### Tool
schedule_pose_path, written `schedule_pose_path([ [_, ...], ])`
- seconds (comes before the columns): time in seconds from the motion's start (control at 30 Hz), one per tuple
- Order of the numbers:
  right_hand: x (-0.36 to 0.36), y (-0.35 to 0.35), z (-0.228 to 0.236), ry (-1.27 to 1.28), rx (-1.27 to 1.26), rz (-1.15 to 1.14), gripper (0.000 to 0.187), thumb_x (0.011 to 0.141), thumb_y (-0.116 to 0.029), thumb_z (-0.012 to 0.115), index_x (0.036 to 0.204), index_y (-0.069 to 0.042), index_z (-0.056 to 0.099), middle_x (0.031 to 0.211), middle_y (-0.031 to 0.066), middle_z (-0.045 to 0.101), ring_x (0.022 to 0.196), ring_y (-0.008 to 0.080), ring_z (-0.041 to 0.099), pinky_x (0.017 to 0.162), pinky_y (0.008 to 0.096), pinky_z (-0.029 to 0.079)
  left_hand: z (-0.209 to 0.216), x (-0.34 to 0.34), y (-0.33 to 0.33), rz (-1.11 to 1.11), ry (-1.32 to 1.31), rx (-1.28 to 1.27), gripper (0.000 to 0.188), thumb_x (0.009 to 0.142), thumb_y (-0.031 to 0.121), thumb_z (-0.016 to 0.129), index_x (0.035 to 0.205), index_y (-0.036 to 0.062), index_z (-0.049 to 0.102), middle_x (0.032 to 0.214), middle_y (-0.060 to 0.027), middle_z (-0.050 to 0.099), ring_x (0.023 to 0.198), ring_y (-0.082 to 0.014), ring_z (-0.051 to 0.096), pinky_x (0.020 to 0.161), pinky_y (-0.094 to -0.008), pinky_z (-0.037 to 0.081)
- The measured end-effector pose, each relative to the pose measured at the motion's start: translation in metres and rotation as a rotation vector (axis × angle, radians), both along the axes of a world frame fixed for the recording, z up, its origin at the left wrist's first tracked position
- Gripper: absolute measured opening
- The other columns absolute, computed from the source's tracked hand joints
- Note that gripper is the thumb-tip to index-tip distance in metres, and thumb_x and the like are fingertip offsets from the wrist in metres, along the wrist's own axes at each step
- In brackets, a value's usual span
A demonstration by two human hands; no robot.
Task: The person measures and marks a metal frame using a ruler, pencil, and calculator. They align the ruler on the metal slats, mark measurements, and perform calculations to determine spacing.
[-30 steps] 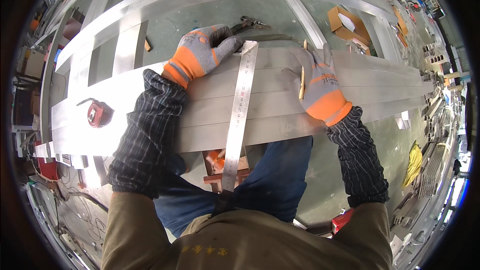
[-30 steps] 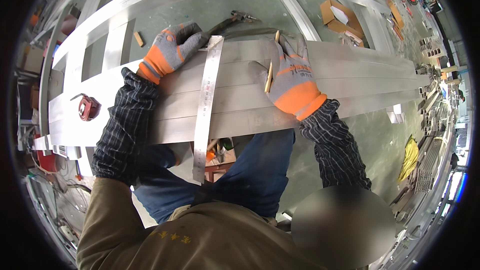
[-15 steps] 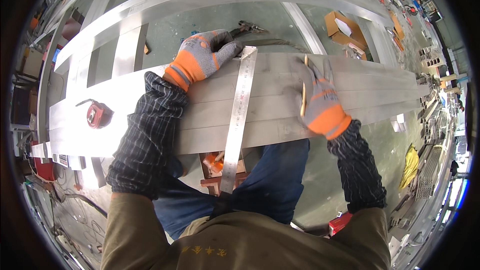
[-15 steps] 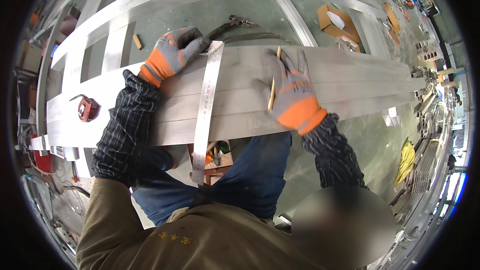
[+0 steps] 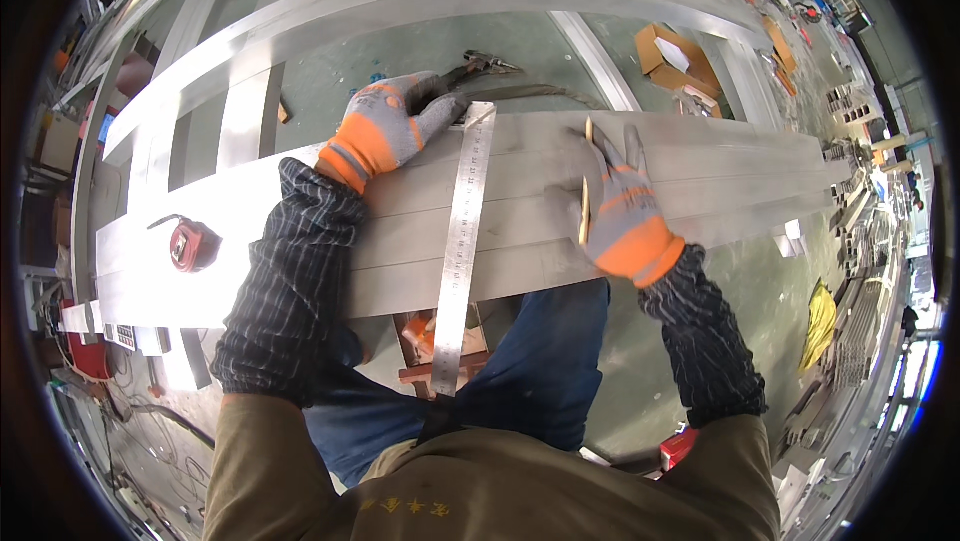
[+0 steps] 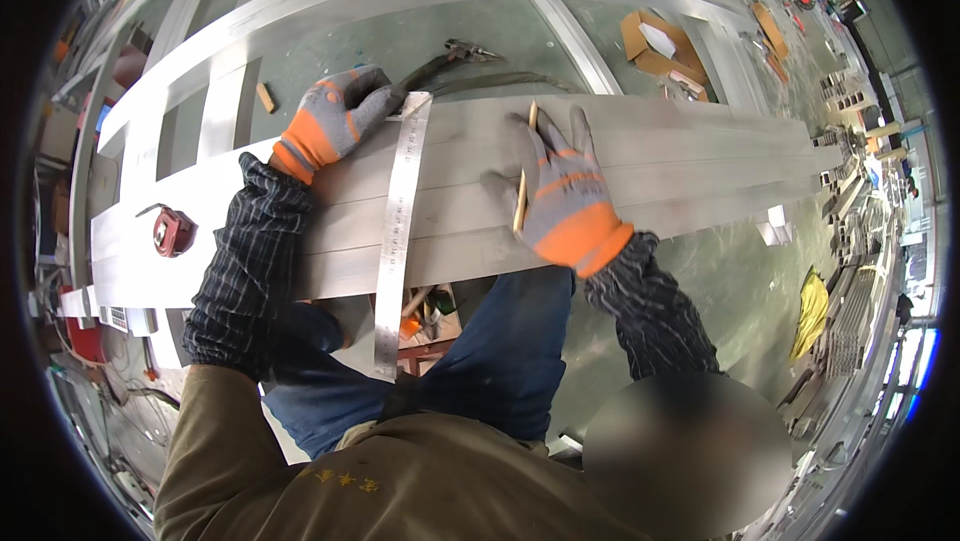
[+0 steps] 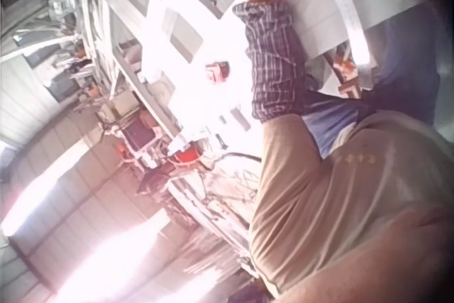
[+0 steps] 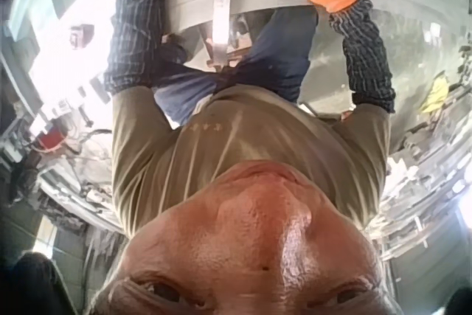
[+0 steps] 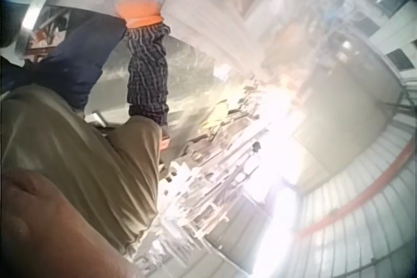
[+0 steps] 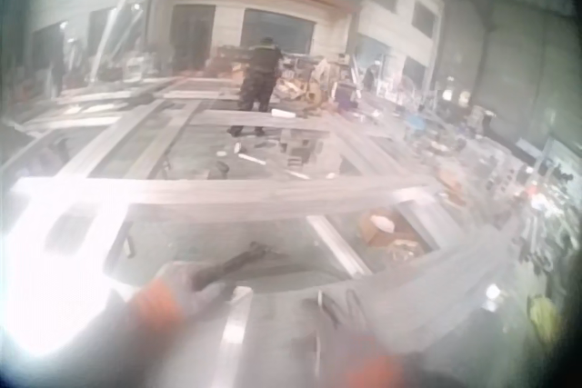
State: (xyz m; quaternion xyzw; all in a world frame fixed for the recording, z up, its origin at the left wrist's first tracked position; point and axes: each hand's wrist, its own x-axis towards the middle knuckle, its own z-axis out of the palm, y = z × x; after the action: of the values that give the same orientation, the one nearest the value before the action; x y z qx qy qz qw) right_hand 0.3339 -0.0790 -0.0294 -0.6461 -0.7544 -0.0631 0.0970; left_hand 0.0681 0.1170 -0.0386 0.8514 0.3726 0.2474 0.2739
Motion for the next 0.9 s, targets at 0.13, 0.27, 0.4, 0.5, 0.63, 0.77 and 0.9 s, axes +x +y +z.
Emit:
schedule_pose_path([
  [0.13,0.027,0.041,-0.01,0.035,0.001,-0.089,0.067,0.098,-0.038,0.063,0.155,-0.008,0.044,0.147,0.0199,0.061,0.134,0.0401,0.058,0.122,0.0583,0.033,0.002,-0.003,0.001,-0.009,-0.018,-0.06,0.04,0.1,0.045,0.065,0.106,0.0064,0.076,0.091,-0.0175,0.076,0.081,-0.0343,0.072,0.079,-0.043,0.056],
  [0.27,0.053,0.017,0.012,0.445,0.265,-0.02,0.05,0.106,-0.023,0.059,0.151,-0.001,0.049,0.136,0.0206,0.067,0.124,0.0348,0.065,0.11,0.0469,0.049,-0.002,-0.004,0.002,0.002,-0.02,-0.045,0.039,0.1,0.043,0.066,0.107,0.0056,0.075,0.092,-0.0183,0.076,0.083,-0.0375,0.071,0.079,-0.0433,0.056],
  [0.4,0.056,-0.03,0.002,0.928,0.312,-0.171,0.044,0.113,-0.026,0.051,0.149,0.0,0.05,0.133,0.0183,0.069,0.122,0.025,0.066,0.104,0.0382,0.054,0.006,0.002,0.0,-0.021,0.007,-0.01,0.037,0.1,0.04,0.066,0.107,0.005,0.075,0.093,-0.0204,0.075,0.086,-0.0392,0.071,0.08,-0.0439,0.055],
  [0.5,0.056,-0.053,-0.019,1.21,0.268,-0.224,0.047,0.114,-0.032,0.05,0.149,-0.001,0.05,0.13,0.018,0.07,0.114,0.0234,0.069,0.101,0.0365,0.056,0.007,-0.007,-0.001,-0.094,-0.102,-0.037,0.028,0.101,0.031,0.065,0.104,0.0043,0.074,0.09,-0.0183,0.074,0.081,-0.0316,0.07,0.08,-0.0416,0.055],
  [0.63,0.04,-0.042,-0.018,1.107,0.444,-0.197,0.037,0.112,-0.018,0.049,0.147,-0.006,0.054,0.108,0.0111,0.076,0.087,0.0135,0.066,0.084,0.0284,0.054,-0.003,-0.013,0.005,-0.143,-0.103,0.03,0.027,0.101,0.026,0.063,0.104,0.0014,0.074,0.09,-0.019,0.073,0.08,-0.0315,0.07,0.079,-0.0404,0.055],
  [0.77,0.04,-0.046,-0.018,1.265,0.408,-0.324,0.036,0.113,-0.024,0.052,0.143,-0.006,0.059,0.101,0.0088,0.077,0.085,0.0133,0.066,0.081,0.0297,0.053,0.002,-0.008,-0.002,-0.118,-0.125,-0.098,0.026,0.1,0.022,0.062,0.103,-0.0015,0.073,0.086,-0.0169,0.07,0.078,-0.0233,0.065,0.078,-0.0358,0.053],
  [0.9,0.043,-0.046,-0.017,1.143,0.46,-0.254,0.035,0.113,-0.027,0.051,0.139,-0.005,0.062,0.099,0.0105,0.077,0.088,0.0169,0.068,0.08,0.0335,0.054,0.004,-0.008,-0.001,-0.116,-0.14,-0.131,0.027,0.1,0.021,0.062,0.103,-0.0038,0.071,0.085,-0.0156,0.07,0.077,-0.021,0.063,0.078,-0.0351,0.052],
])
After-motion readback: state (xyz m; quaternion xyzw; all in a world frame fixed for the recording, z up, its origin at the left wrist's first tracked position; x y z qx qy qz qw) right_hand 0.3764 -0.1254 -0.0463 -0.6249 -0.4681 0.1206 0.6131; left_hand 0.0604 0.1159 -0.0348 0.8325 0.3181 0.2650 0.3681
